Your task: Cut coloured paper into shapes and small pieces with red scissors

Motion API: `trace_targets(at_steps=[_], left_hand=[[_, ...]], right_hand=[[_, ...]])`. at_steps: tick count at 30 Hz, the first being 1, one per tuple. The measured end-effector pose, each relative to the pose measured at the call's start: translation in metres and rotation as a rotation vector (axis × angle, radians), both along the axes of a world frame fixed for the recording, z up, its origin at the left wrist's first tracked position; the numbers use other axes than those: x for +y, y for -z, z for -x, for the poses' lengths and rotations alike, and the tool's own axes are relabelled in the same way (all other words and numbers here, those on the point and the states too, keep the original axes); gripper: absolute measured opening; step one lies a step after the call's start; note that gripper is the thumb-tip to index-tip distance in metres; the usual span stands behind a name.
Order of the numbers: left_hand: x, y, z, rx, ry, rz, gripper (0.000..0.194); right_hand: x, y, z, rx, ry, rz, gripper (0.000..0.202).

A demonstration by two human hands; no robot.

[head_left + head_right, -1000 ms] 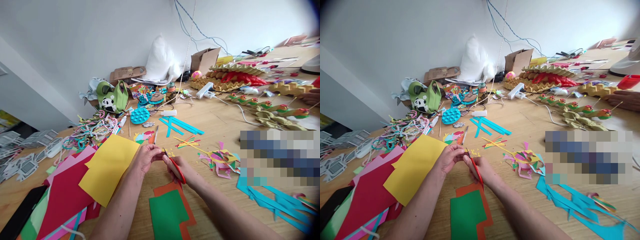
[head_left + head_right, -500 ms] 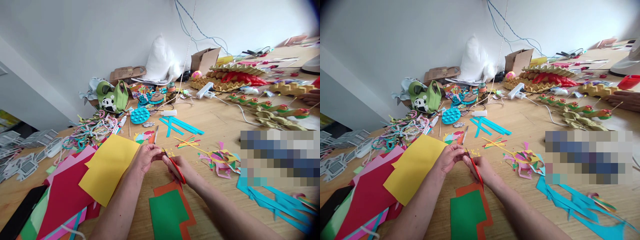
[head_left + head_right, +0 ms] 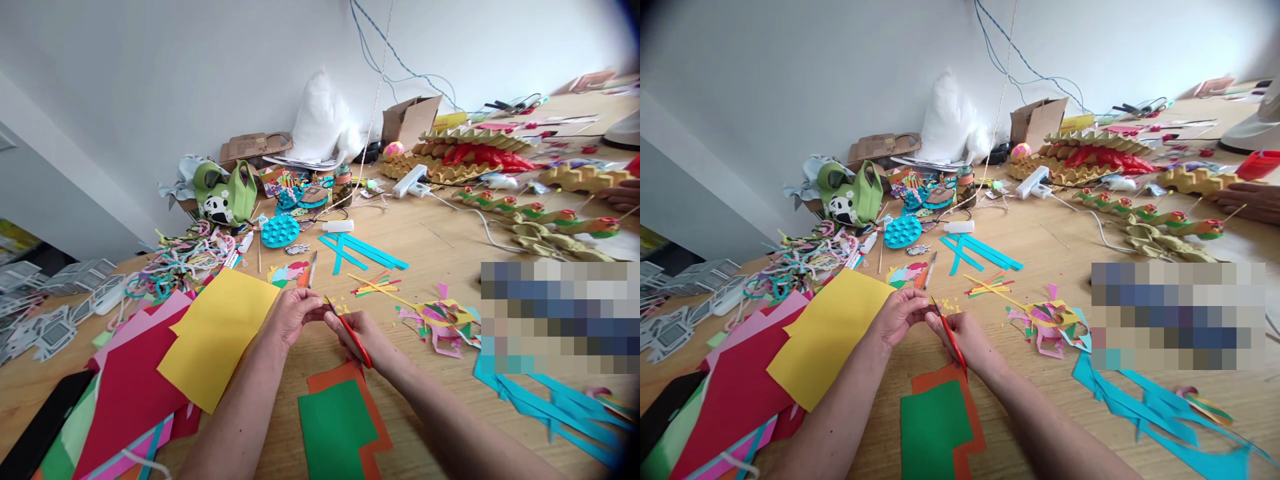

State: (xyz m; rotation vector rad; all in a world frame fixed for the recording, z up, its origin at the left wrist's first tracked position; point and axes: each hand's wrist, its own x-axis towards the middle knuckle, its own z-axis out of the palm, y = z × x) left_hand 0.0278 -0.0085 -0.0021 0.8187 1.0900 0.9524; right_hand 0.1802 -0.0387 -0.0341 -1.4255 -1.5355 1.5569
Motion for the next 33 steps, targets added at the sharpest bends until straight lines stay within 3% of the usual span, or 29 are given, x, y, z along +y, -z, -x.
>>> trace_targets(at_steps=[12, 24, 33], left_hand=[[0.001, 0.001, 0.004, 0.023, 0.012, 0.013, 0.023], [0.002, 0.001, 0.009, 0.095, 0.022, -0.031, 0.023], [0.002, 0.000, 0.016, 0.141, 0.143, -0.010, 0.023]], right_hand=[[0.000, 0.001, -0.001, -0.047, -0.016, -0.074, 0.058], [-0.001, -0.003, -0.001, -0.046, -0.006, -0.017, 0.057], [0.001, 0.001, 0.000, -0.031, -0.009, 0.002, 0.059]])
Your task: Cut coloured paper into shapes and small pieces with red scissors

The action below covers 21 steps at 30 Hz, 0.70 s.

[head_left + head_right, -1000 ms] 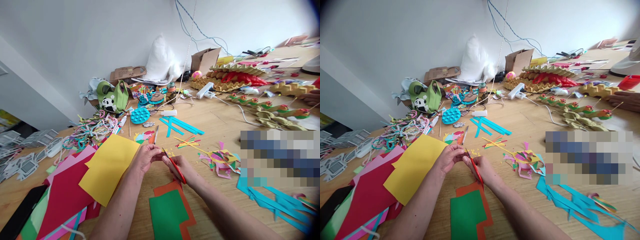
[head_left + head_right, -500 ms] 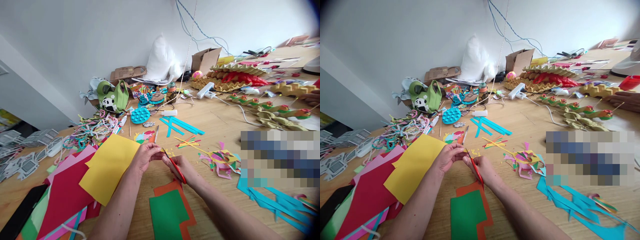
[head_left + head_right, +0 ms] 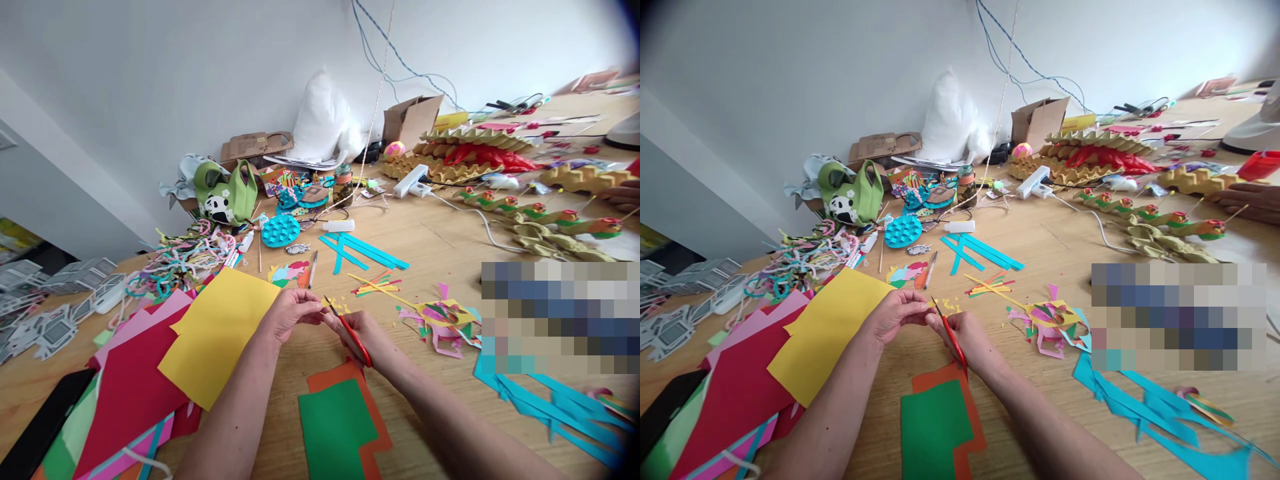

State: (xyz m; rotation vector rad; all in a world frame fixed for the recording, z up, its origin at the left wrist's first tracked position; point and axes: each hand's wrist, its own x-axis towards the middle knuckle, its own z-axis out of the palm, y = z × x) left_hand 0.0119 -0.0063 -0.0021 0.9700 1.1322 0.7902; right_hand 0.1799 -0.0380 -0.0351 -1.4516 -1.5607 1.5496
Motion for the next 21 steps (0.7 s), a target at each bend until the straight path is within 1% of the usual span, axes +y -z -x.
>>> trace_targets(at_steps=[4, 8, 12, 15, 18, 21], left_hand=[[0.000, 0.002, -0.006, -0.042, -0.086, 0.028, 0.024], [-0.002, 0.006, -0.019, -0.131, -0.207, 0.042, 0.023], [-0.006, 0.011, -0.033, -0.214, -0.342, 0.048, 0.021], [-0.008, 0.015, -0.040, -0.268, -0.403, 0.025, 0.020], [-0.011, 0.015, -0.043, -0.298, -0.465, 0.014, 0.020], [-0.014, 0.012, -0.046, -0.297, -0.464, 0.005, 0.019]], right_hand=[[0.000, -0.005, 0.001, 0.002, 0.020, 0.071, 0.058], [-0.002, -0.011, 0.002, 0.055, 0.026, 0.074, 0.058], [-0.001, -0.010, 0.001, 0.104, 0.038, 0.083, 0.058], [-0.001, -0.008, 0.001, 0.122, 0.038, 0.066, 0.059], [0.000, -0.007, 0.002, 0.115, 0.038, 0.050, 0.060], [0.000, -0.007, 0.003, 0.108, 0.041, 0.039, 0.060]])
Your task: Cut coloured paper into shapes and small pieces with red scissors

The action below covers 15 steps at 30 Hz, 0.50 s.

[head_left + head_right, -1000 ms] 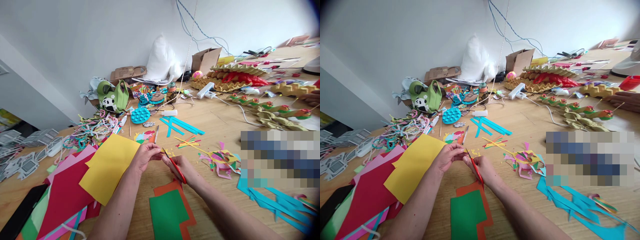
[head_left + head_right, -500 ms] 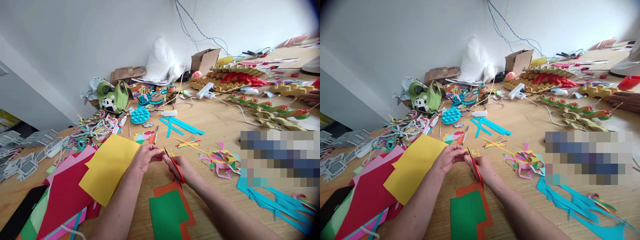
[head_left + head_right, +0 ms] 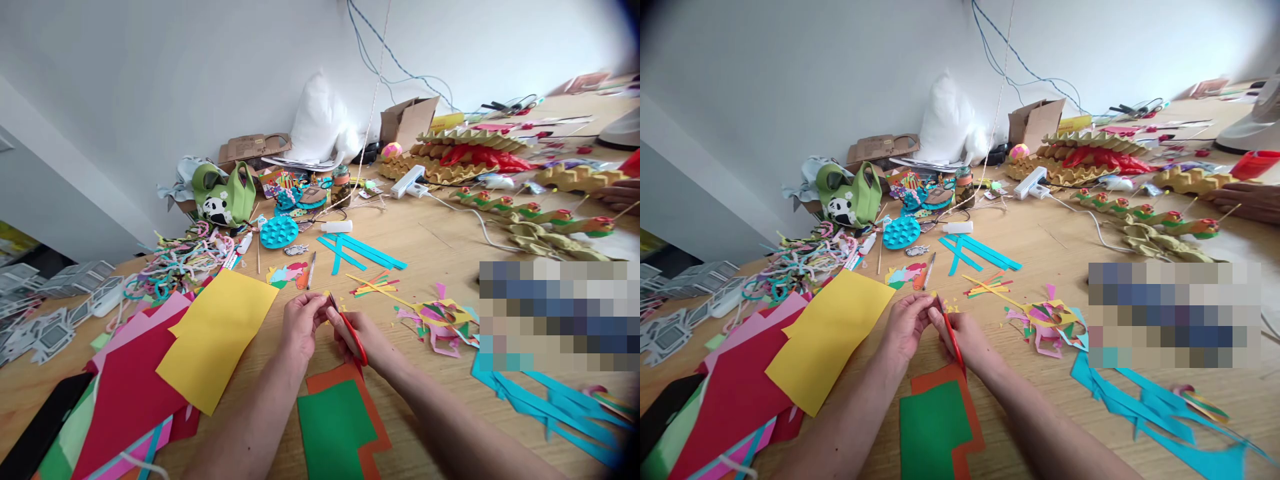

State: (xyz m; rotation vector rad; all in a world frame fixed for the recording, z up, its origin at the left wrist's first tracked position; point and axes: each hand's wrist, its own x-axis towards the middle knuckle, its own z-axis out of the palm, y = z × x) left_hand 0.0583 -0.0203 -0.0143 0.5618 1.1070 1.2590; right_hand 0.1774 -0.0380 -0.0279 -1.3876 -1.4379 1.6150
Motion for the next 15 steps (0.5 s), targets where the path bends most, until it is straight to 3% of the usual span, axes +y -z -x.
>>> trace_targets(at_steps=[15], left_hand=[[-0.0061, 0.0036, -0.0091, 0.043, -0.051, -0.038, 0.013]], right_hand=[[0.0011, 0.0034, -0.0005, -0.013, 0.016, -0.002, 0.060]])
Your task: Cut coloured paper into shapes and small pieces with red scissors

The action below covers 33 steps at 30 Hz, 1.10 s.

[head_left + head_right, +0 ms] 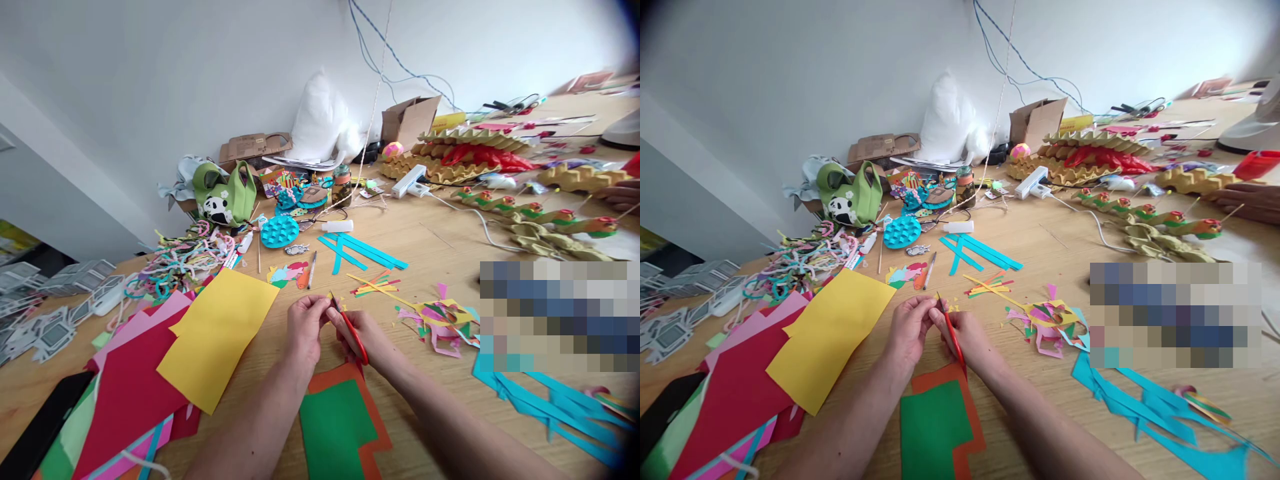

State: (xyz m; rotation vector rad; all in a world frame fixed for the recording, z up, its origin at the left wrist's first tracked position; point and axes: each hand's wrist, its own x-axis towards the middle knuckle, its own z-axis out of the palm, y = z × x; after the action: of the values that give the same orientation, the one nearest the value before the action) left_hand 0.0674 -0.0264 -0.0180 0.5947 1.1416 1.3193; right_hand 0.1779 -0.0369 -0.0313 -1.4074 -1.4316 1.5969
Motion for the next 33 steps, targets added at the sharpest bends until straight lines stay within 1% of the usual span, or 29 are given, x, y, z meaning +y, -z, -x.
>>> trace_targets(at_steps=[10, 20, 27, 33], left_hand=[[-0.0015, -0.0004, -0.0016, -0.002, -0.010, -0.002, 0.013], [-0.0019, -0.0013, -0.0014, 0.002, -0.012, 0.002, 0.013], [-0.0021, -0.0025, -0.0018, 0.013, -0.009, 0.000, 0.012], [-0.0014, -0.0036, -0.0012, -0.015, 0.012, 0.015, 0.013]], right_hand=[[0.0002, -0.0001, 0.0000, -0.003, 0.004, 0.001, 0.059], [-0.0005, -0.0043, -0.0005, -0.031, 0.016, -0.008, 0.059], [0.0013, -0.0002, -0.0021, -0.062, 0.036, -0.065, 0.057], [0.0010, 0.0040, -0.0031, -0.058, 0.051, -0.056, 0.055]])
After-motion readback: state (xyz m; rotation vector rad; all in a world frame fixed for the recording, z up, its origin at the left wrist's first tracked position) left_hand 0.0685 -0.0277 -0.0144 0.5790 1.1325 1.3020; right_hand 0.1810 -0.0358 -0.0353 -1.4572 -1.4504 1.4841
